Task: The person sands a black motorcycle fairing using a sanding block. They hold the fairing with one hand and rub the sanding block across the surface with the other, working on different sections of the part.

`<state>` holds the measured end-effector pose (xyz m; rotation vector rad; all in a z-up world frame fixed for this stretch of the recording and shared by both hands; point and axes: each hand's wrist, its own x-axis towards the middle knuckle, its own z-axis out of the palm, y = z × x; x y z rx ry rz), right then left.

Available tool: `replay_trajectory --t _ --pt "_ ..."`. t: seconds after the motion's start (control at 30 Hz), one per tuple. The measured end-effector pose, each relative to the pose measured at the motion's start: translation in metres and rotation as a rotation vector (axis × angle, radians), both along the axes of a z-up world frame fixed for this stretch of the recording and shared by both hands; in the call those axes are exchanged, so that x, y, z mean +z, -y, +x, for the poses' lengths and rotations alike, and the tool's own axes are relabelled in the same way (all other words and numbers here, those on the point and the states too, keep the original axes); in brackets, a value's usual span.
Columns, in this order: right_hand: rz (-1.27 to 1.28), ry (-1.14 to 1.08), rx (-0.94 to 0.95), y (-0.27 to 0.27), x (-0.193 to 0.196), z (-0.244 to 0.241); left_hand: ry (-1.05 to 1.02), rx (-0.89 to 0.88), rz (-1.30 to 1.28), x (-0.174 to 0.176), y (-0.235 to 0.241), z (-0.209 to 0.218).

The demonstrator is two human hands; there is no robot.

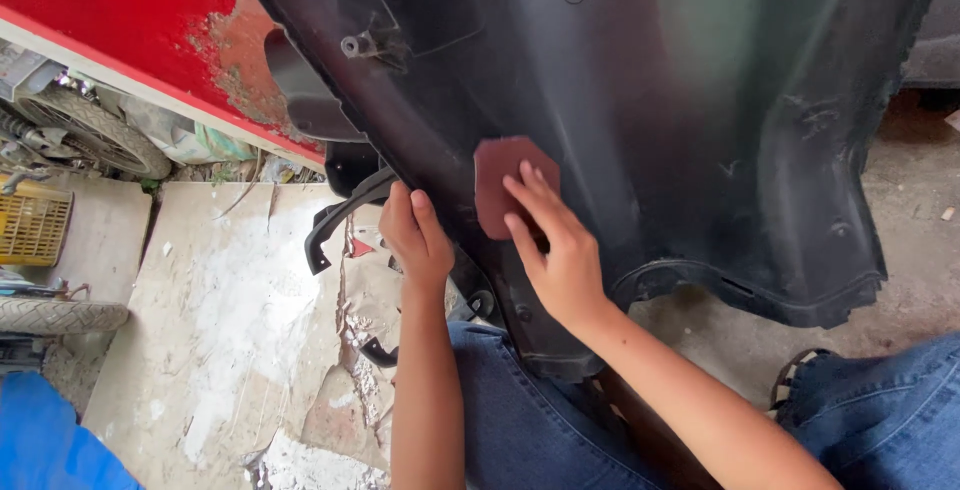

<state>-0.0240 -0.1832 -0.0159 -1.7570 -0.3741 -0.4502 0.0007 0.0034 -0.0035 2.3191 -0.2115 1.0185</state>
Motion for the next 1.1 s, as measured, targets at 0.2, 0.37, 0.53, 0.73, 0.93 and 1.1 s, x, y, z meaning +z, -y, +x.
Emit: replay_trajectory --t 0.2,0.37,0.53,0.73,0.93,1.1 --pt "-0.053 0.159 -0.017 -0.008 0.007 -0.006 -0.016 -0.004 0.005 -0.010 -0.011 0.003" --pt "-0.053 0.156 -0.042 -0.005 0.011 0.011 -0.013 -0.011 0.029 -0.004 -0.006 0.002" --pt "0.054 0.141 0.030 -0.005 0.034 0.020 -0.001 -0.029 0.028 -0.003 -0.006 0.000" --pt "-0.046 0.021 -0.052 0.002 -0.006 -0.006 -0.001 -0.052 0.016 -0.002 -0.006 0.001" --pt "-0.061 0.089 -0.038 0.000 0.024 0.016 0.004 -0.076 0.019 0.000 -0.006 0.000" --pt "-0.066 0.137 0.085 0.001 0.035 0.024 -0.009 -0.080 0.001 -0.001 -0.007 0.000"
